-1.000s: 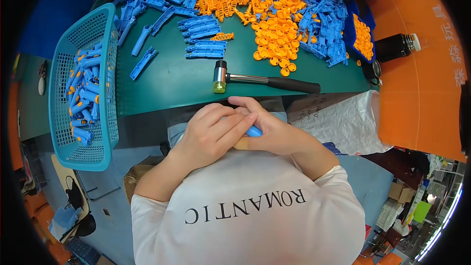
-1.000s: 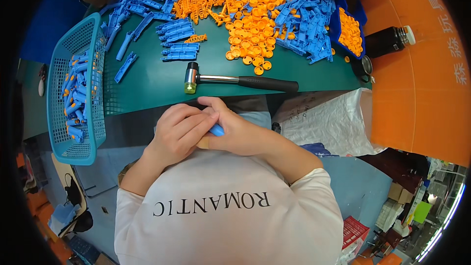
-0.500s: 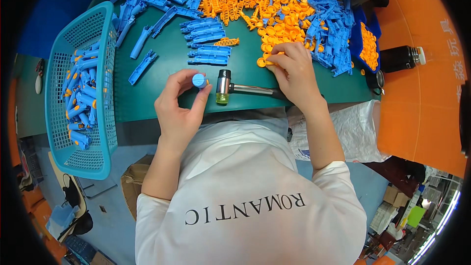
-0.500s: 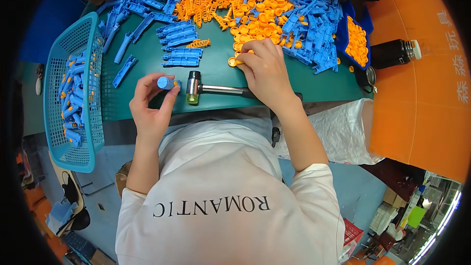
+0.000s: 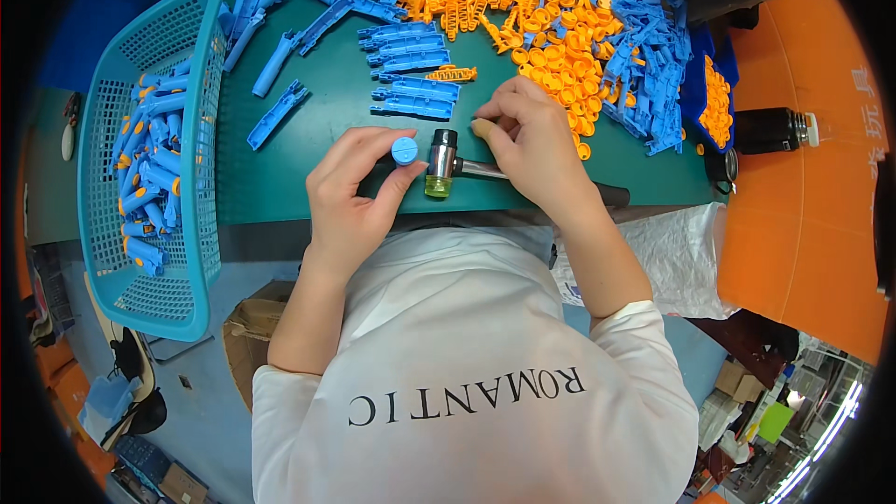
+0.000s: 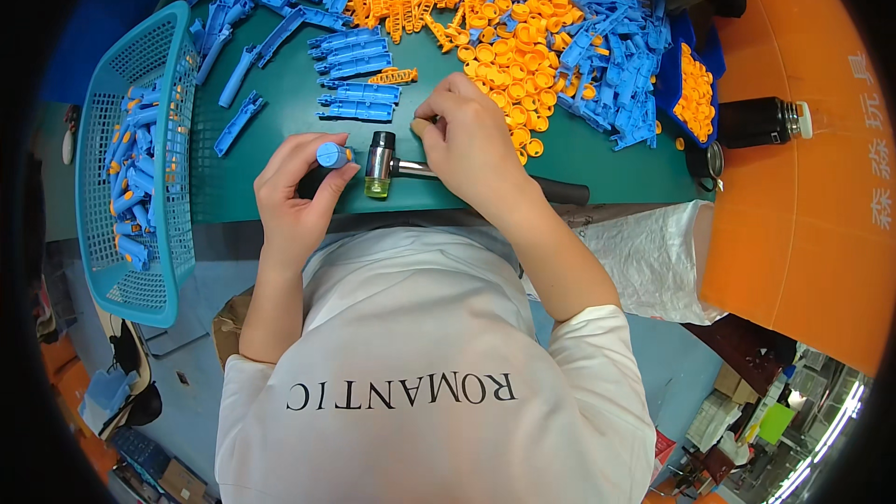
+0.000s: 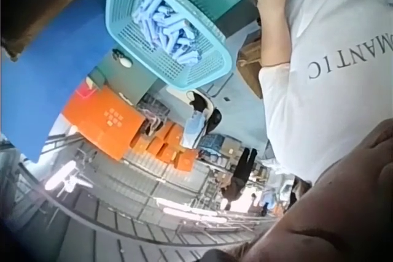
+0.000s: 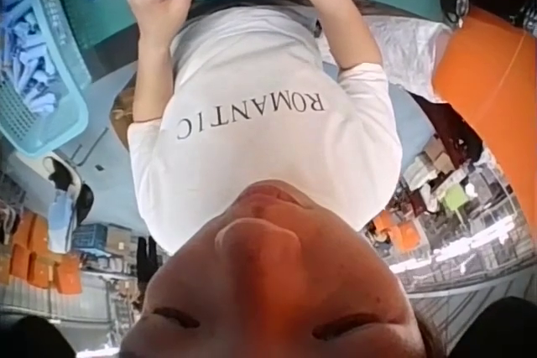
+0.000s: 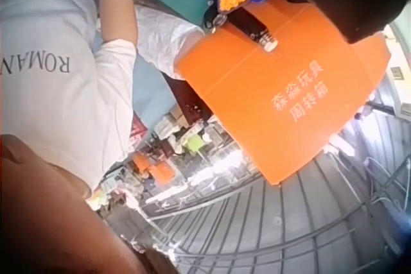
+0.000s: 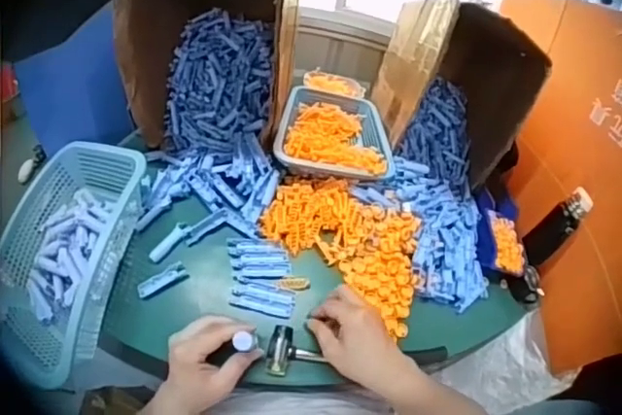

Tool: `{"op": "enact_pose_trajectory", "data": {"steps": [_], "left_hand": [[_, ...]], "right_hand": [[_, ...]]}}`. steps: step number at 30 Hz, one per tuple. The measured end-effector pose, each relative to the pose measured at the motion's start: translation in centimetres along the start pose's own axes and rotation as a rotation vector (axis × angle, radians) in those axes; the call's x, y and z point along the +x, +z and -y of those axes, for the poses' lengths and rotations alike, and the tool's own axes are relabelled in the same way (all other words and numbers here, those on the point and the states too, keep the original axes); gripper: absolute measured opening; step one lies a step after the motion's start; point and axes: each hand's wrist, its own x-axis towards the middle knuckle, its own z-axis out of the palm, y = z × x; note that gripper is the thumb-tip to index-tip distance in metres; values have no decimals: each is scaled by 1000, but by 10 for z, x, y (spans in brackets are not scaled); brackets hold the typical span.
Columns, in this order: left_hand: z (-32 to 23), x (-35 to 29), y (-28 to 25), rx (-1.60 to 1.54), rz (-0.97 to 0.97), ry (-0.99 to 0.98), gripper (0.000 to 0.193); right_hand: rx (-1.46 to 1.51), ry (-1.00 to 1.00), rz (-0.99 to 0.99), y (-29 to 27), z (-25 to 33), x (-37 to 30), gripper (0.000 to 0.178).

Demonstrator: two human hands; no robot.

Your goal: Assembling plastic toy components by hand using a small press fixture on a workbench.

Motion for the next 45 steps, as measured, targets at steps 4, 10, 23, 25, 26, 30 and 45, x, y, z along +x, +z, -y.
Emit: {"op": "enact_pose_trajectory", "data": {"steps": [4, 10, 23, 25, 26, 30, 45], "left_hand": [[-3, 3, -2, -72, 17, -14, 35], [0, 4, -6, -86, 119, -14, 34], [0, 0, -2, -22, 28, 32, 37], [-2, 2, -4, 11, 15, 59, 39], [0, 1, -3, 11, 18, 57, 39], [2, 0, -2, -8, -12, 70, 37], [20, -5, 11, 60, -52, 377, 54]], "right_hand": [[-46, -113, -5, -14, -3, -1, 18], [-247, -368, 227, -38, -1, 12, 26], [78, -472, 132, -30, 54, 14, 22], [99, -534, 183, -20, 67, 17, 22], [101, -531, 182, -17, 68, 19, 22], [2, -564, 226, -14, 70, 27, 20], [-112, -267, 94, -41, 46, -20, 30]]}}
